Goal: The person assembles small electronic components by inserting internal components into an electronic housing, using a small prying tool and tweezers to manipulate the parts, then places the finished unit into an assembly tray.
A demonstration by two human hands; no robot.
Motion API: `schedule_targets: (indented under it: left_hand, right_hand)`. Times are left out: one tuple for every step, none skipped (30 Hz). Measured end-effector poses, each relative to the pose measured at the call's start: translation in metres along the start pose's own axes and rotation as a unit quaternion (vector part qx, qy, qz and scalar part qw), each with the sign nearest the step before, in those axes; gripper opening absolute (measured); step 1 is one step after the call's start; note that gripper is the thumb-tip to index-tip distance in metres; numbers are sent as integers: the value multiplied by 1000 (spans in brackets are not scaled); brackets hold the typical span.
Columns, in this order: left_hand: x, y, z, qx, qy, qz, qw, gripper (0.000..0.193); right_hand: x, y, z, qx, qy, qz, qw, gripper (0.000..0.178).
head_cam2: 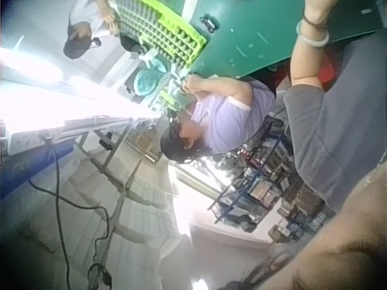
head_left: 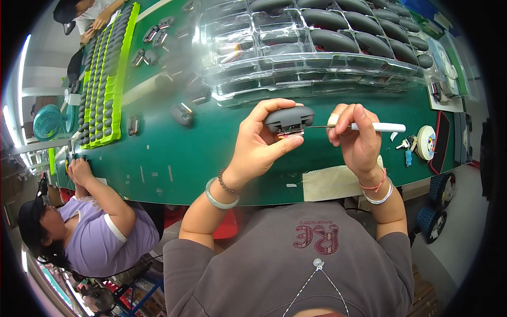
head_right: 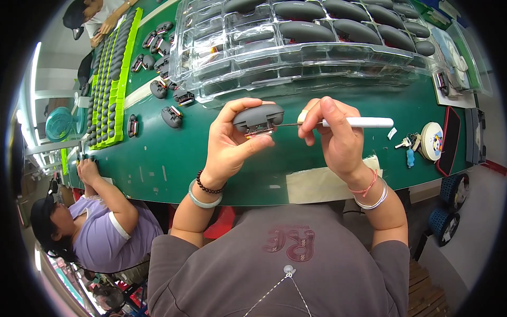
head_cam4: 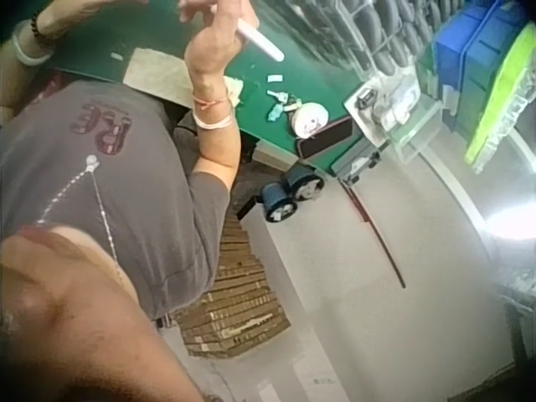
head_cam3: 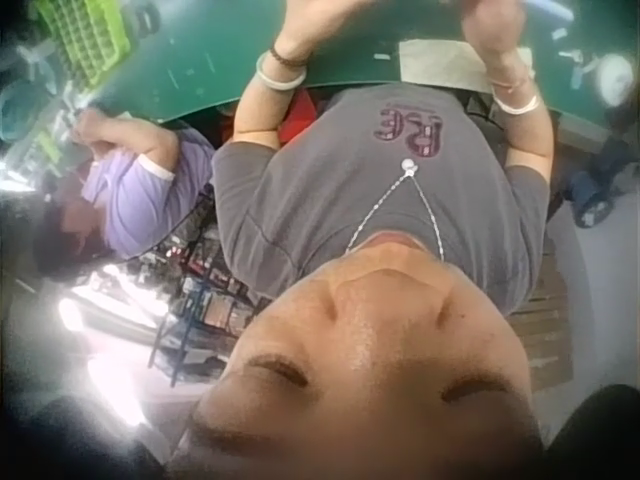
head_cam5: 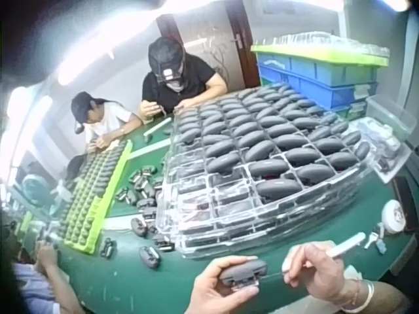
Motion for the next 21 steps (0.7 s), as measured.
schedule_targets:
  left_hand:
    - [0, 0, 0, -11, 12, 9, 1000, 49]
    - [0, 1, 0, -11, 11, 10, 1000, 49]
    - [0, 1, 0, -9, 18, 13, 1000, 49]
    - [0, 2, 0, -7, 25, 15, 1000, 49]
    - [0, 2, 0, -8, 24, 16, 1000, 49]
    - [0, 2, 0, -7, 23, 14, 1000, 49]
    - [1, 2, 0, -7, 22, 13, 1000, 49]
    - [1, 2, 0, -6, 21, 13, 1000, 49]
    - [0, 2, 0, -6, 21, 14, 1000, 49]
    - [0, 2, 0, -6, 21, 14, 1000, 49]
    - [0, 2, -1, -6, 21, 14, 1000, 49]
    - [0, 2, -1, -6, 18, 13, 1000, 49]
    - [1, 2, -2, -5, 16, 13, 1000, 49]
    - [1, 2, -2, -6, 17, 12, 1000, 49]
    - [1, 1, -1, -3, 20, 10, 1000, 49]
    - [1, 1, -2, 0, 23, 8, 1000, 49]
    - [0, 1, -2, -1, 23, 8, 1000, 49]
    - [0, 0, -1, 10, 1, 1, 1000, 48]
    - [-1, 0, -1, 21, -21, -5, 1000, 48]
    - [-1, -1, -1, 19, -20, -6, 1000, 48]
    - [-1, -1, -1, 28, -33, -11, 999, 48]
  right_hand:
    - [0, 1, 1, 10, -2, 5, 1000, 47]
    - [0, 1, 1, 21, -5, 9, 1000, 47]
    - [1, 1, 1, 21, -5, 7, 1000, 47]
    - [1, 1, 1, 32, -9, 8, 999, 47]
    - [1, 1, 1, 42, -12, 9, 999, 47]
    - [1, 1, 1, 41, -12, 9, 999, 47]
    - [1, 2, 1, 44, -11, 7, 999, 47]
    - [1, 2, 1, 47, -9, 4, 999, 47]
    - [1, 2, 1, 47, -9, 4, 999, 47]
    - [1, 1, 1, 48, -12, 1, 999, 47]
    - [1, 1, 1, 49, -14, -1, 999, 47]
    - [0, 1, 1, 49, -14, -1, 999, 47]
    - [0, 1, 1, 46, -16, 0, 999, 47]
    - [0, 1, 1, 42, -17, 1, 999, 47]
    - [0, 0, 1, 42, -17, 3, 999, 47]
    - [-1, 0, 1, 26, -12, 4, 1000, 47]
    - [-1, -1, 0, 10, -7, 5, 1000, 47]
    - [-2, -2, 0, 10, -7, 6, 1000, 47]
    - [-2, -3, 0, -4, 3, 0, 1000, 47]
    - [-2, -3, 0, -19, 12, -5, 1000, 48]
    - [-2, -3, 1, -20, 13, -4, 1000, 48]
Point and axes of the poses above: each hand's wrist, its own x-axis towards the middle knuckle, its own y-axis out of the back of the hand, z = x × y, the point moved 2 cm from there along x, towards the middle knuckle, and after that the axes turned 13 degrees about -y, right-handed, at the moved point
